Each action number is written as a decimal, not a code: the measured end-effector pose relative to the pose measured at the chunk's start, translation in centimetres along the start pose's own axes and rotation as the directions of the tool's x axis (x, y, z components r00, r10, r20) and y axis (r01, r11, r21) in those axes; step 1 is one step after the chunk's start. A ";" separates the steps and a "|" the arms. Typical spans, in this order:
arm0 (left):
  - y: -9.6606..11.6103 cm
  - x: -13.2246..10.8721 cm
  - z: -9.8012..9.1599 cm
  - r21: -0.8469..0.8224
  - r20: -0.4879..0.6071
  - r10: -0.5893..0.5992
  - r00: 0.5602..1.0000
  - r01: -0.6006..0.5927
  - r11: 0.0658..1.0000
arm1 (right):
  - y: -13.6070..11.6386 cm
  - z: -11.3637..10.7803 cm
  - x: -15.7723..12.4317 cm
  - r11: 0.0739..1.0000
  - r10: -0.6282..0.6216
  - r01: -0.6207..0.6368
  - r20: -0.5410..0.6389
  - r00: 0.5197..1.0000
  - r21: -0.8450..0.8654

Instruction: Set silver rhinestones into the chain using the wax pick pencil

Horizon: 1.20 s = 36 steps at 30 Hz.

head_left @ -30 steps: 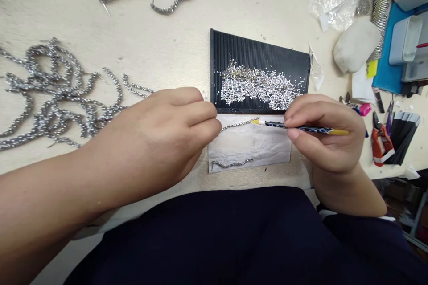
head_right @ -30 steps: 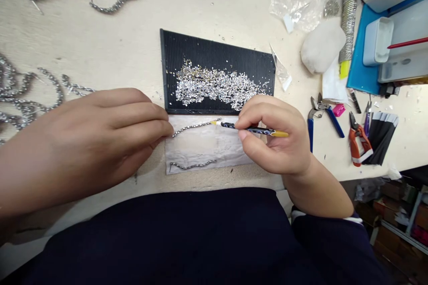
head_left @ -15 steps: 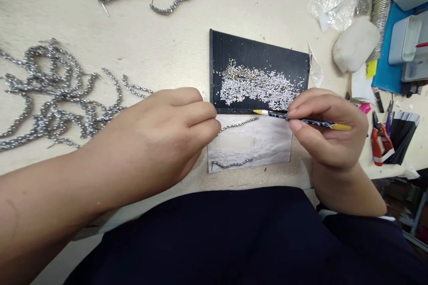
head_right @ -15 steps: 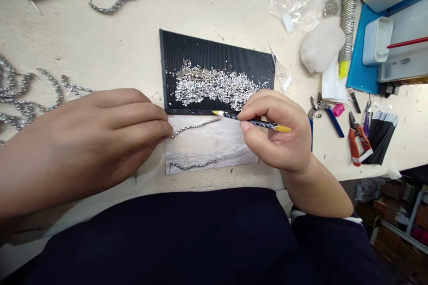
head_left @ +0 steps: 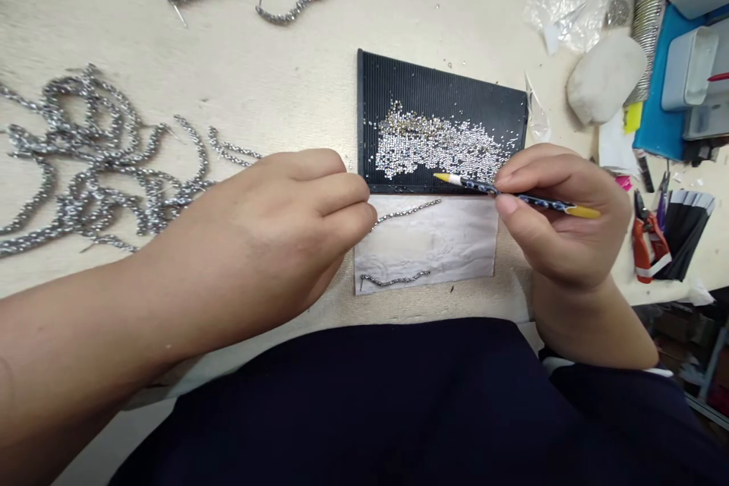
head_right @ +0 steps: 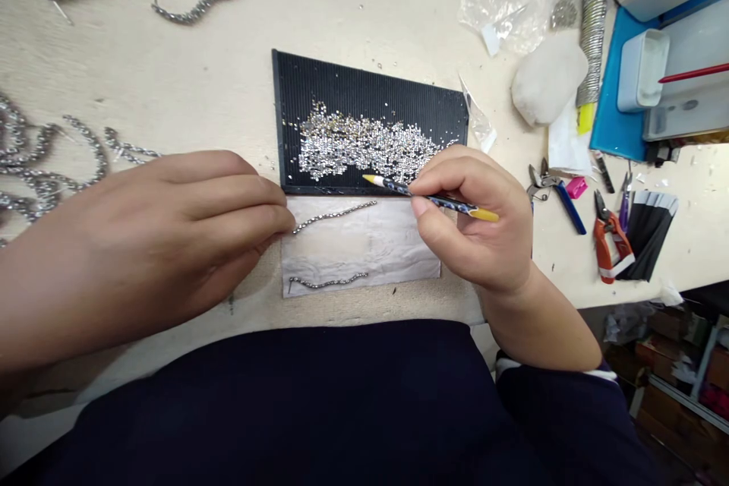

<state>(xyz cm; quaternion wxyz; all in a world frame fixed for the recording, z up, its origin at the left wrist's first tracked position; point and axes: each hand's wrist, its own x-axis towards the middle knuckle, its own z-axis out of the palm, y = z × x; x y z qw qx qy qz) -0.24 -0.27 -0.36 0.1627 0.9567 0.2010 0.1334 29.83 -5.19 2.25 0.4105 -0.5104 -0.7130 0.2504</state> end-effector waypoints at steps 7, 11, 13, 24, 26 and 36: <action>0.1 -0.2 -0.7 0.001 -0.008 -0.009 1.000 0.009 1.000 | -0.4 -0.3 0.1 0.997 -0.012 0.002 0.119 0.993 0.080; 0.0 -0.2 -0.4 0.014 -0.010 -0.011 1.000 0.011 1.000 | -0.4 -0.1 0.2 0.996 -0.014 0.002 0.129 0.992 0.089; 0.0 -0.1 -0.2 0.021 -0.008 -0.008 1.000 0.008 1.000 | -0.4 -0.1 0.3 0.995 -0.026 0.013 0.135 0.991 0.098; 0.1 -0.2 -0.3 -0.007 -0.012 -0.026 1.000 0.026 1.000 | -0.4 -0.2 0.1 0.999 0.001 -0.005 0.088 0.996 0.044; 0.1 -0.3 -0.2 -0.009 -0.014 -0.028 1.000 0.028 1.000 | -0.4 -0.1 0.1 1.000 0.022 -0.023 0.034 0.999 0.011; 0.1 0.3 -0.4 0.028 -0.043 0.020 0.999 -0.019 0.999 | 0.1 0.4 0.1 0.998 0.046 -0.047 -0.023 0.999 -0.030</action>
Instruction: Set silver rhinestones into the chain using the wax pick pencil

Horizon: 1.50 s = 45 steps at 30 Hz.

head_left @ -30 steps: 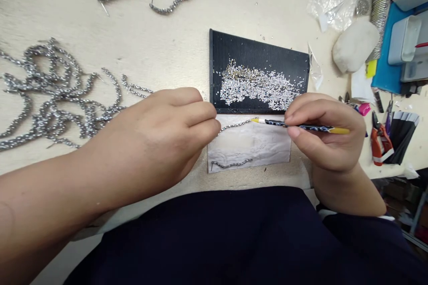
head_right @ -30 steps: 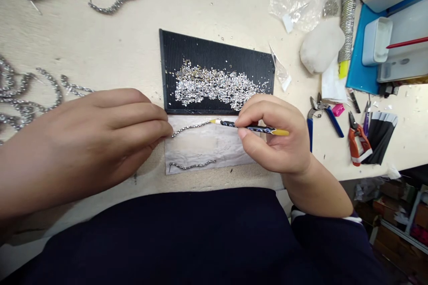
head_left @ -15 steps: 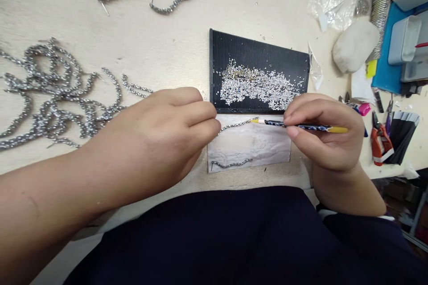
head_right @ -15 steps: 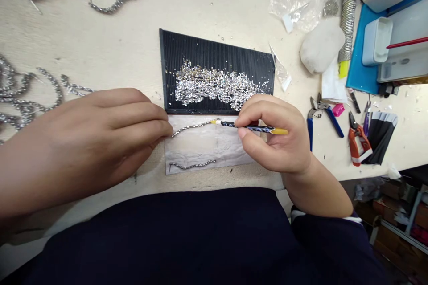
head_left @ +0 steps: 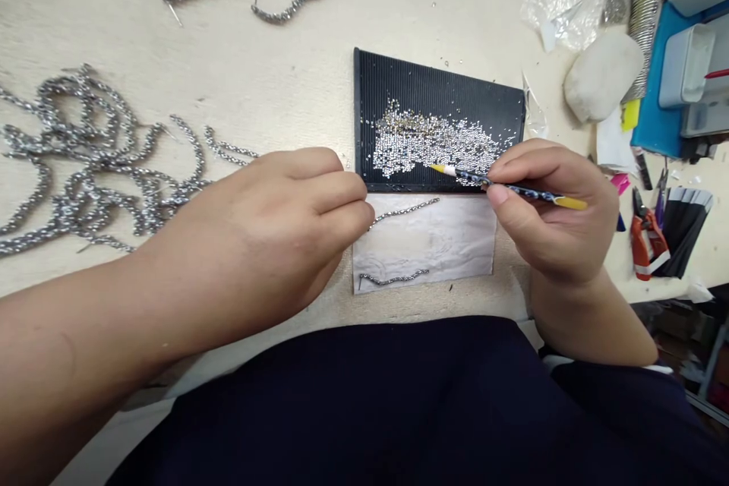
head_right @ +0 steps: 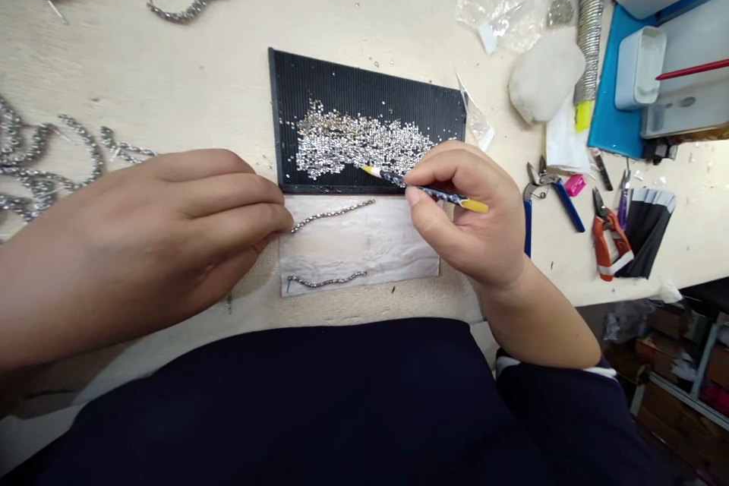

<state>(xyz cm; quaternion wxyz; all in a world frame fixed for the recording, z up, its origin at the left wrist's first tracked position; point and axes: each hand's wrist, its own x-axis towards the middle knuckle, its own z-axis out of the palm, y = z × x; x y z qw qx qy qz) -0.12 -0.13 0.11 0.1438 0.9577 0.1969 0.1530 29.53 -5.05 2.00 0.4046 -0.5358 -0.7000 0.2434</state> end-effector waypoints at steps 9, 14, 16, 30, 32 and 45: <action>-0.1 -0.1 -0.1 0.002 0.033 -0.013 0.999 0.013 1.000 | -0.2 -0.4 0.0 0.997 -0.065 0.062 0.063 0.996 0.045; -0.1 -0.4 0.3 -0.002 0.020 -0.013 1.000 0.013 1.000 | -0.2 -0.7 0.5 0.983 -0.158 0.137 0.179 0.971 0.123; -0.1 -0.5 0.5 0.009 0.016 -0.016 1.000 0.016 1.000 | -0.1 -0.8 0.7 0.978 -0.184 0.159 0.201 0.962 0.135; 0.0 -0.3 0.0 -0.026 0.017 -0.023 1.000 0.024 0.999 | 0.1 -0.8 0.6 0.970 -0.222 0.191 0.230 0.948 0.151; 0.0 -0.2 0.0 -0.029 0.015 -0.021 1.000 0.022 0.999 | 0.0 -0.8 0.6 0.969 -0.223 0.189 0.237 0.946 0.159; 0.0 -0.2 0.4 -0.011 0.018 -0.016 1.000 0.016 1.000 | 0.2 -0.8 0.8 0.965 -0.240 0.196 0.276 0.931 0.175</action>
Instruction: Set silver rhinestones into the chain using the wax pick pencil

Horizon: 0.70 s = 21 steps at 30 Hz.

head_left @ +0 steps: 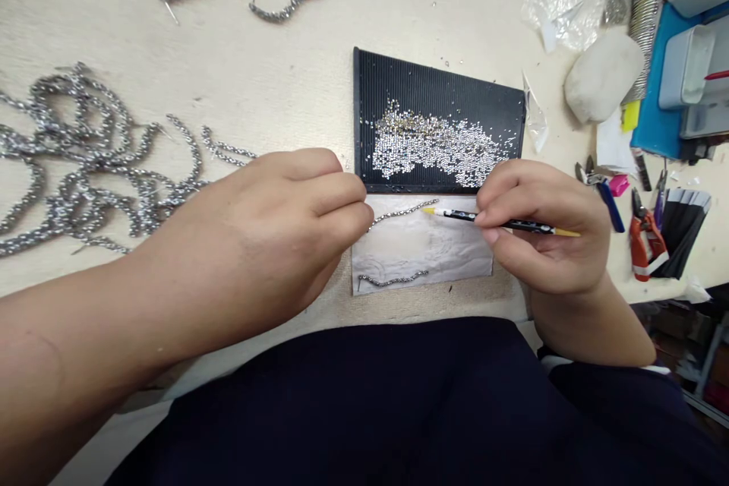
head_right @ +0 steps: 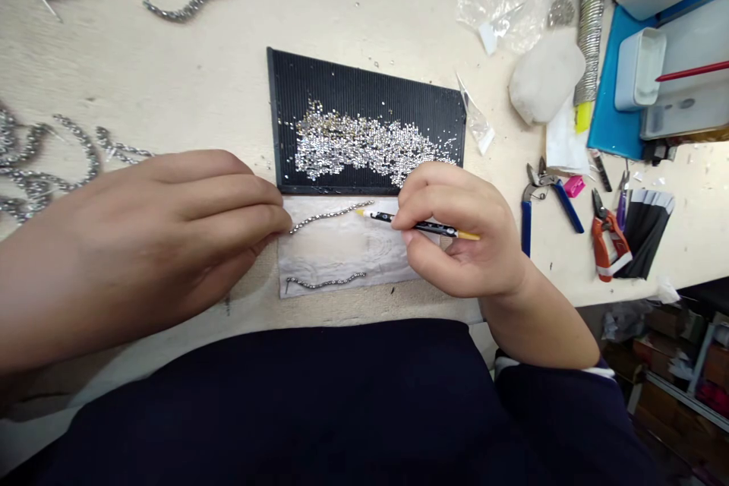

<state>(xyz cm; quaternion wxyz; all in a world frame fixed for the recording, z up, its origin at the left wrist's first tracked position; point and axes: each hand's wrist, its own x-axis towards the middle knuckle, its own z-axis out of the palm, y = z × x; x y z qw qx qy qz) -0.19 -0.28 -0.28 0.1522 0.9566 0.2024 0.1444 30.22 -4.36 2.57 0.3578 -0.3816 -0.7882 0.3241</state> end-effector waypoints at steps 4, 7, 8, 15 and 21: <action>0.0 -0.1 -0.3 -0.011 0.008 -0.012 1.000 0.013 1.000 | 0.0 -0.1 0.0 1.000 -0.008 0.008 -0.003 1.000 -0.014; -0.1 -0.2 -0.2 -0.008 0.011 -0.013 1.000 0.013 1.000 | -0.1 -0.1 -0.1 1.000 -0.003 0.003 -0.004 1.000 -0.020; -0.1 -0.2 -0.1 -0.005 0.006 -0.013 1.000 0.013 1.000 | -0.1 -0.1 -0.1 1.000 -0.002 0.001 -0.005 1.000 -0.021; -0.1 -0.2 0.0 -0.025 0.027 -0.026 0.999 0.027 0.999 | -0.2 -0.1 0.0 1.000 0.010 -0.010 -0.005 1.000 -0.011; 0.0 -0.3 0.1 -0.006 0.005 -0.017 1.000 0.017 1.000 | -0.2 -0.3 0.0 1.000 0.013 -0.013 -0.002 1.000 -0.027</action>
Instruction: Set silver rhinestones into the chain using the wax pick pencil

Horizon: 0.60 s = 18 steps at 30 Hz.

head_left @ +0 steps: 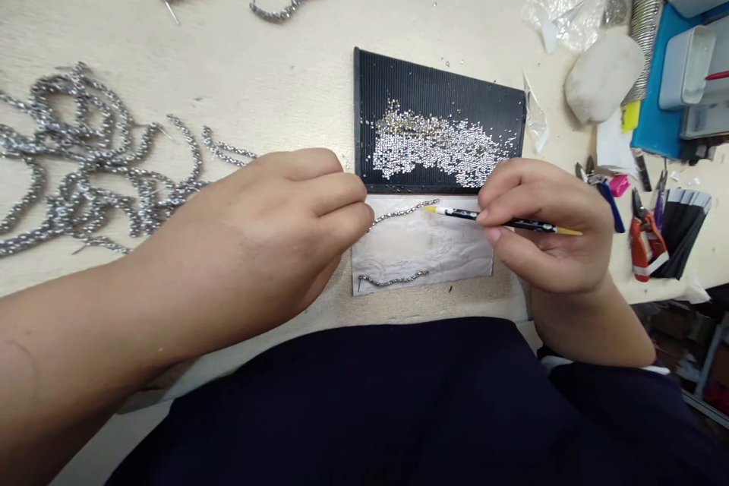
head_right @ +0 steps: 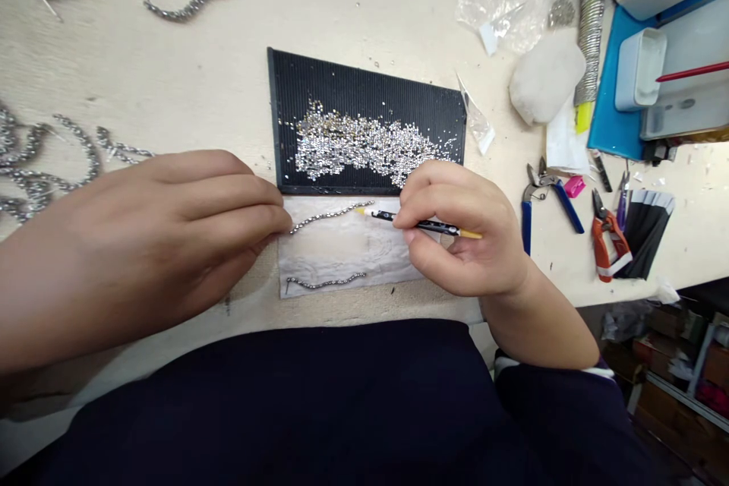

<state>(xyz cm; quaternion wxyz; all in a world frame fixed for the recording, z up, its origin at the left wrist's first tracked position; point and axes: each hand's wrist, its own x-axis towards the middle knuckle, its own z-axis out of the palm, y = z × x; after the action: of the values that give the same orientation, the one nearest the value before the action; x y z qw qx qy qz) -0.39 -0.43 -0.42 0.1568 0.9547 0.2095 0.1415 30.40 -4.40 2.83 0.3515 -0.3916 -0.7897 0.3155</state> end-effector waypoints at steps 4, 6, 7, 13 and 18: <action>0.1 0.0 0.0 0.010 -0.003 0.002 1.000 -0.002 1.000 | 0.0 0.1 -0.1 1.000 0.003 -0.003 -0.009 1.000 0.010; 0.1 0.1 -0.2 0.010 -0.004 0.012 1.000 -0.012 1.000 | 0.0 0.2 -0.1 1.000 0.014 -0.013 -0.010 1.000 0.018; 0.1 0.2 -0.3 0.014 -0.010 0.016 1.000 -0.015 1.000 | -0.1 0.2 -0.1 1.000 0.019 -0.018 -0.011 1.000 0.018; 0.0 0.2 -0.3 0.026 -0.015 0.008 1.000 -0.008 1.000 | 0.0 0.1 -0.2 1.000 0.020 -0.020 -0.027 0.999 0.004; 0.0 0.2 -0.3 0.017 0.012 0.022 1.000 -0.022 1.000 | 0.2 0.2 -0.1 1.000 0.001 -0.001 -0.028 1.000 -0.027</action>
<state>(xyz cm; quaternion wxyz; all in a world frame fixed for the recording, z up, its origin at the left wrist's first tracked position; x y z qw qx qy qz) -0.32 -0.29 -0.13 0.1483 0.9591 0.1991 0.1357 30.39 -4.43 2.59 0.3568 -0.4011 -0.7888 0.2994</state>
